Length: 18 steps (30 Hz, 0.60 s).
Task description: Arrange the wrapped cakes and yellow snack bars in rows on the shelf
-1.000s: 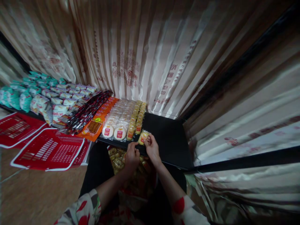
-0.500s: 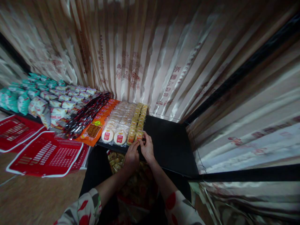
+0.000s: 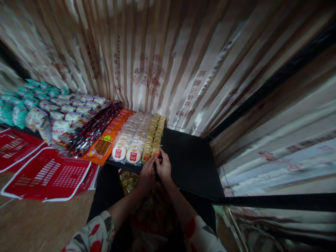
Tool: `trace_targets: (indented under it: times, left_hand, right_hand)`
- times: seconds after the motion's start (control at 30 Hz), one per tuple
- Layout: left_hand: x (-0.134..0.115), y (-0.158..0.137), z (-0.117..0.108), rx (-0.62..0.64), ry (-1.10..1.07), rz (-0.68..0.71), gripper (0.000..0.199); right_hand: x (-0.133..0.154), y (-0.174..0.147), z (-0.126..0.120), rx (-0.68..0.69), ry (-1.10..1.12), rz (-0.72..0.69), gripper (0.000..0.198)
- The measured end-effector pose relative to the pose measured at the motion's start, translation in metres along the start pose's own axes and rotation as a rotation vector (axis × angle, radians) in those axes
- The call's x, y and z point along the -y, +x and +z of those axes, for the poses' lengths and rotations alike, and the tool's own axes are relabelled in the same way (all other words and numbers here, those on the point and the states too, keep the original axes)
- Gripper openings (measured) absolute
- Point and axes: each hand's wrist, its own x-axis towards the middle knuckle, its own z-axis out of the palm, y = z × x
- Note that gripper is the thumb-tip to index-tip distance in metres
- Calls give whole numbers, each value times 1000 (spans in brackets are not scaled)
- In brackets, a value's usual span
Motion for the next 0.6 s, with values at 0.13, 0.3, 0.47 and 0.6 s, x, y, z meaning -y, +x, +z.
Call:
trace_targets:
  times: [0.13, 0.3, 0.47, 0.6]
  left_hand:
    - [1, 1, 1, -4, 35, 13, 46]
    - [2, 0, 2, -13, 53, 19, 48]
    - [5, -3, -1, -10, 41, 0, 45]
    - [4, -12, -5, 9, 7, -13, 42]
  right_hand:
    - [1, -1, 0, -4, -76, -21, 46]
    - [3, -5, -1, -41, -74, -41, 45]
    - [7, -24, -9, -103, -1, -91, 42]
    - [8, -59, -23, -66, -15, -94, 36]
